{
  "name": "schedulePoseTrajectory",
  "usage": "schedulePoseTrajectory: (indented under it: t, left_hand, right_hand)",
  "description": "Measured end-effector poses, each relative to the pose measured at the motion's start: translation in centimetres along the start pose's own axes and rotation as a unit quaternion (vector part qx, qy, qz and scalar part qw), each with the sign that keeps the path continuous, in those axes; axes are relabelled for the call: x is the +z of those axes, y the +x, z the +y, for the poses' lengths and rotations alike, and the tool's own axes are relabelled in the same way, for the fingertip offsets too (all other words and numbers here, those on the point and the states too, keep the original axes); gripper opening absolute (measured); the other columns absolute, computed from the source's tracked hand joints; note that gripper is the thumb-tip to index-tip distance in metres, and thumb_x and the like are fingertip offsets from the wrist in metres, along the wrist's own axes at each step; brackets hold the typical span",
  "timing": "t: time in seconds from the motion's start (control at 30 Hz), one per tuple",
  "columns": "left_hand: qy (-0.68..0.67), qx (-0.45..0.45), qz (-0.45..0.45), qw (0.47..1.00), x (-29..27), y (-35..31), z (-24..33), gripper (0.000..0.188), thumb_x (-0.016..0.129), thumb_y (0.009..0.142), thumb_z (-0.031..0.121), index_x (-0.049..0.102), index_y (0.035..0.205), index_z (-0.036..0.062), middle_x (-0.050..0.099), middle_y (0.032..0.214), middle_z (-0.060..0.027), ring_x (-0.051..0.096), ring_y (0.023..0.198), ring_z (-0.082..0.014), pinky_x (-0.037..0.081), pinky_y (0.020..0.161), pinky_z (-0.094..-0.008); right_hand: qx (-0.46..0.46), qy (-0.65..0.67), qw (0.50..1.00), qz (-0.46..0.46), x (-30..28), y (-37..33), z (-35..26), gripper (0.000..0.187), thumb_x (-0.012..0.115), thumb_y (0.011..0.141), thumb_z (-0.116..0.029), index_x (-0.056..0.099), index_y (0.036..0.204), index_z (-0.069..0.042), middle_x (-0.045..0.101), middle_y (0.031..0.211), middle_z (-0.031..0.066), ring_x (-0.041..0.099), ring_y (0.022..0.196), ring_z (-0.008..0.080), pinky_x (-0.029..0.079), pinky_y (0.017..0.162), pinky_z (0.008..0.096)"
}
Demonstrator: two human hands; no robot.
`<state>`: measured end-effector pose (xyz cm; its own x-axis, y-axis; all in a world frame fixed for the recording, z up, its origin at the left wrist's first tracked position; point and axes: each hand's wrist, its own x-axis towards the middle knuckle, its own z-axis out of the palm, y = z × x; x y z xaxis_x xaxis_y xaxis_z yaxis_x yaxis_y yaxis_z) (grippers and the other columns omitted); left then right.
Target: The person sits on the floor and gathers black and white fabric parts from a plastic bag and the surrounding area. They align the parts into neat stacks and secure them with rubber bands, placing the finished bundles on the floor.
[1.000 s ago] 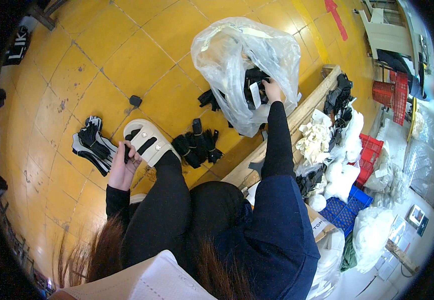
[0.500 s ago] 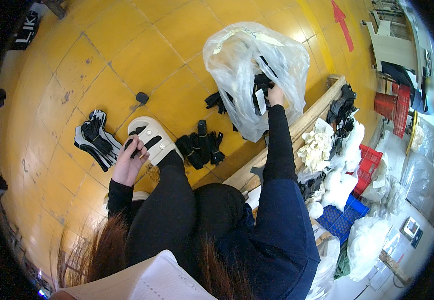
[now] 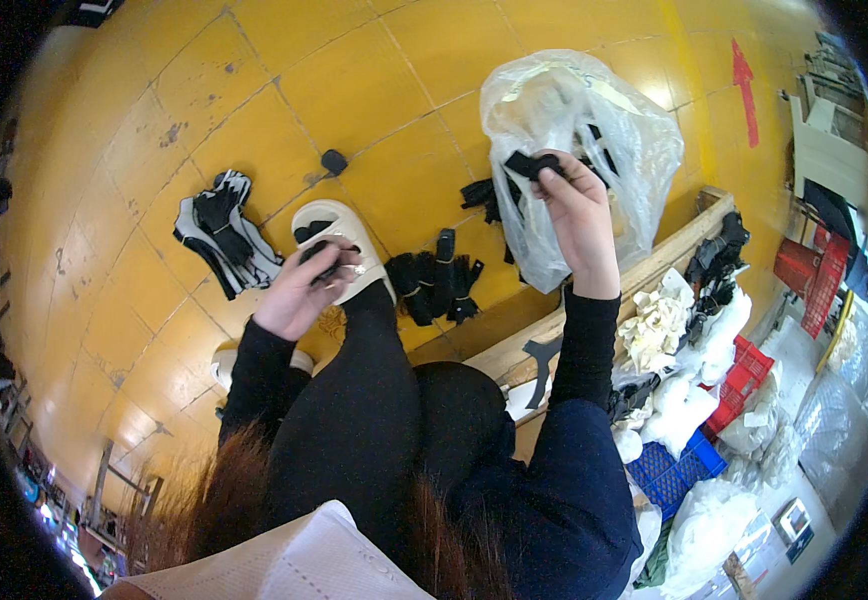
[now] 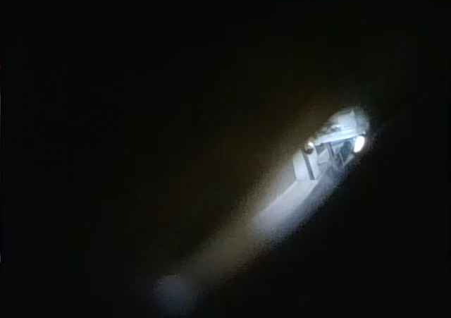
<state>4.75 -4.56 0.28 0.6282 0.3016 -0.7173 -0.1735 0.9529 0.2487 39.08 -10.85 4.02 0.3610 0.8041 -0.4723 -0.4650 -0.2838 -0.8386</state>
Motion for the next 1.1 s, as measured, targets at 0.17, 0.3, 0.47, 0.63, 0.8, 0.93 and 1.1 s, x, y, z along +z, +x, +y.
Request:
schedulePoseTrajectory:
  t: [0.17, 0.3, 0.47, 0.63, 0.8, 0.93, 1.1]
  left_hand:
    - [-0.026, -0.012, -0.045, 0.999, 4.0, 1.1, 1.2, 0.032, 0.048, 0.099, 0.029, 0.052, 0.113, 0.0017, 0.064, 0.101, -0.0149, 0.065, 0.089, -0.0172, 0.055, 0.075, -0.0267]
    - [0.016, -0.019, -0.084, 0.996, 4.7, 1.0, 2.6, 0.043, 0.04, 0.101, 0.037, 0.051, 0.114, -0.0018, 0.063, 0.103, -0.0196, 0.066, 0.09, -0.0195, 0.056, 0.081, -0.0296]
    - [0.037, -0.037, -0.122, 0.991, 3.4, 0.4, 2.5, 0.046, 0.037, 0.101, 0.04, 0.05, 0.116, -0.002, 0.064, 0.103, -0.0194, 0.066, 0.089, -0.0201, 0.057, 0.079, -0.0288]
    - [-0.048, -0.056, -0.112, 0.991, 2.4, 0.6, 1.5, 0.048, 0.035, 0.101, 0.042, 0.05, 0.116, -0.0001, 0.064, 0.105, -0.0186, 0.066, 0.089, -0.019, 0.058, 0.076, -0.0265]
    - [-0.031, -0.035, -0.132, 0.99, 3.1, 0.2, 1.4, 0.047, 0.035, 0.1, 0.044, 0.05, 0.116, 0.0025, 0.063, 0.103, -0.0157, 0.066, 0.088, -0.0176, 0.057, 0.075, -0.0256]
    - [-0.038, 0.002, -0.097, 0.995, 2.7, 0.3, 1.0, 0.043, 0.039, 0.1, 0.043, 0.049, 0.115, 0.004, 0.061, 0.097, -0.0087, 0.061, 0.082, -0.0134, 0.054, 0.073, -0.0234]
    - [-0.077, 0.105, -0.063, 0.989, 2.7, 0.6, 0.7, 0.037, 0.042, 0.1, 0.039, 0.05, 0.115, 0.0063, 0.058, 0.096, -0.0036, 0.056, 0.081, -0.0106, 0.05, 0.076, -0.0251]
  right_hand:
    - [0.104, -0.167, 0.958, -0.208, 8.9, -0.8, -1.4, 0.019, 0.058, 0.083, 0.003, 0.063, 0.101, 0.003, 0.057, 0.101, 0.0037, 0.055, 0.088, 0.011, 0.044, 0.075, 0.024]
    - [-0.01, -0.344, 0.853, -0.392, 11.4, 1.1, -0.8, 0.019, 0.061, 0.083, -0.002, 0.063, 0.101, 0.002, 0.063, 0.095, 0.0085, 0.059, 0.088, 0.0185, 0.046, 0.079, 0.0284]
    - [-0.045, -0.384, 0.806, -0.449, 13.6, 2.0, -0.9, 0.021, 0.064, 0.081, -0.004, 0.064, 0.101, 0.002, 0.065, 0.09, 0.0118, 0.063, 0.085, 0.0244, 0.048, 0.081, 0.0313]
    - [0.035, -0.259, 0.829, -0.495, 13.4, 2.2, -0.8, 0.022, 0.065, 0.081, -0.004, 0.065, 0.102, 0.002, 0.066, 0.087, 0.0121, 0.064, 0.082, 0.0204, 0.049, 0.077, 0.0302]
    - [0.003, -0.404, 0.816, -0.413, 14.8, 1.5, -0.2, 0.021, 0.066, 0.08, -0.006, 0.066, 0.1, 0.001, 0.066, 0.083, 0.0123, 0.061, 0.071, 0.0178, 0.048, 0.07, 0.0284]
    - [-0.103, -0.39, 0.838, -0.369, 14.5, 1.4, 1.1, 0.02, 0.065, 0.08, -0.005, 0.067, 0.099, 0.0, 0.064, 0.085, 0.0118, 0.059, 0.071, 0.0161, 0.047, 0.068, 0.0281]
    - [-0.031, -0.252, 0.937, -0.239, 14.1, 0.7, 2.2, 0.021, 0.064, 0.084, -0.002, 0.064, 0.105, 0.002, 0.063, 0.092, 0.0082, 0.06, 0.077, 0.0127, 0.047, 0.069, 0.0245]
